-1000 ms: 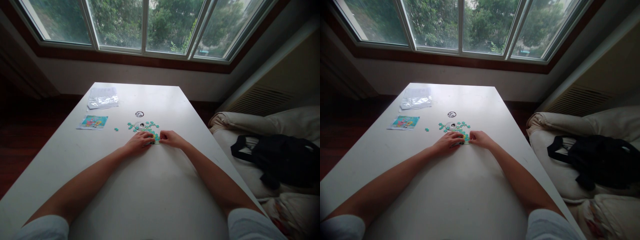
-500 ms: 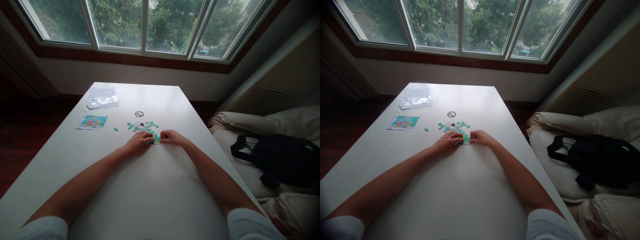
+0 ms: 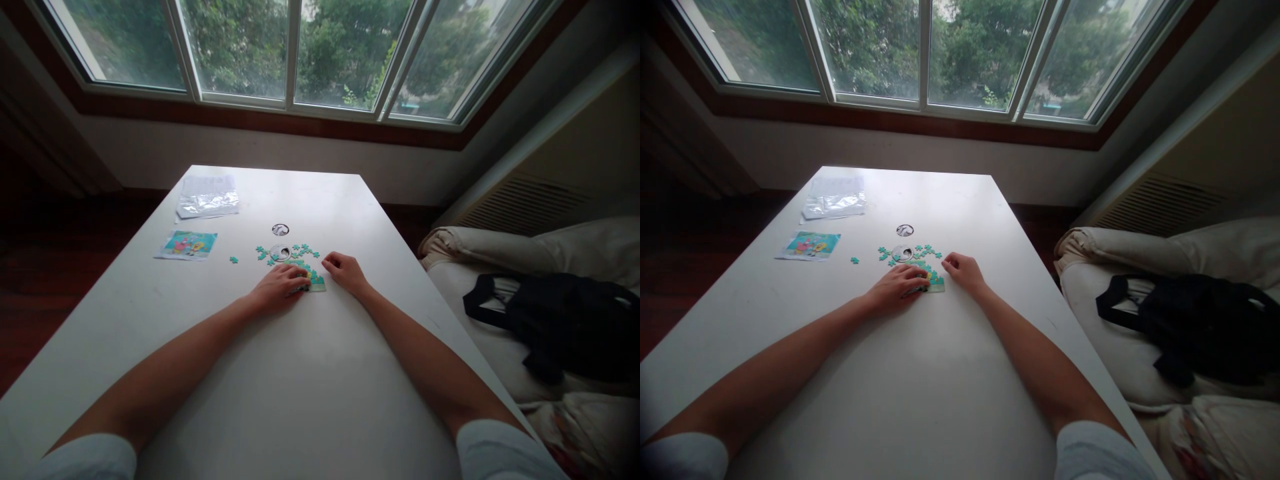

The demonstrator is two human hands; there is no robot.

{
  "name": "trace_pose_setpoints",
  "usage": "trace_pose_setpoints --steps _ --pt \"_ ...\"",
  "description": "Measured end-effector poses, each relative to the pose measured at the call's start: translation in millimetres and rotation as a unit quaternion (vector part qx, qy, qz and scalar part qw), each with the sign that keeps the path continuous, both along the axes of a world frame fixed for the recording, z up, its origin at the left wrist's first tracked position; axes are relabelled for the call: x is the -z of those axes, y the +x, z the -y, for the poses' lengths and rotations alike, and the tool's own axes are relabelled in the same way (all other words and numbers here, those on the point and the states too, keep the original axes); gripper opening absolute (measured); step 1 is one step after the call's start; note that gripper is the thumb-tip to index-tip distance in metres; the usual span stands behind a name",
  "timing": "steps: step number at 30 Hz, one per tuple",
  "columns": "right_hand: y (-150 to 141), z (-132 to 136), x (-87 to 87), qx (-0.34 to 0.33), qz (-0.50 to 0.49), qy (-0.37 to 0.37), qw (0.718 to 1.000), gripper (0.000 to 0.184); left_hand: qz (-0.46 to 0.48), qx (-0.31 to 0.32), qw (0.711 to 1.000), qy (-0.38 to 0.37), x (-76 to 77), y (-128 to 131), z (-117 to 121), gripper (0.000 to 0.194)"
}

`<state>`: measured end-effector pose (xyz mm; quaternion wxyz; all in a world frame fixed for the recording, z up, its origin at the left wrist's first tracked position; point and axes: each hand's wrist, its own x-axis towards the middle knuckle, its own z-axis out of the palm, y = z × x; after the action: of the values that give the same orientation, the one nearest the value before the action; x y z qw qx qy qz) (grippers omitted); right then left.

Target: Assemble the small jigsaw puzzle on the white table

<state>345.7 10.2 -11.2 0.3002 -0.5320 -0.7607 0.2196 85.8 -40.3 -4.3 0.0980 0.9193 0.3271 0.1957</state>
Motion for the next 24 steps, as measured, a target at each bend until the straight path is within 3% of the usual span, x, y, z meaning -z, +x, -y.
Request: trace_pose_setpoints --steps 5,14,21,24 --pt "-12 -6 13.2 -0.001 0.018 0.083 0.996 0.016 -0.004 -0.008 1.000 0.008 -0.4 -1 -1 0.034" --pt "-24 -14 16.1 -0.028 0.045 0.107 0.993 0.010 0.002 -0.005 1.000 0.000 1.8 -8 -2 0.030" --pt "-35 -43 13.5 0.022 -0.019 0.021 0.999 0.021 0.029 -0.022 0.999 -0.006 -1.7 -4 -1 0.027" --pt "-35 -50 12.0 0.037 -0.013 0.009 0.999 0.022 0.037 -0.067 0.997 0.008 -1.9 -7 -6 0.025"
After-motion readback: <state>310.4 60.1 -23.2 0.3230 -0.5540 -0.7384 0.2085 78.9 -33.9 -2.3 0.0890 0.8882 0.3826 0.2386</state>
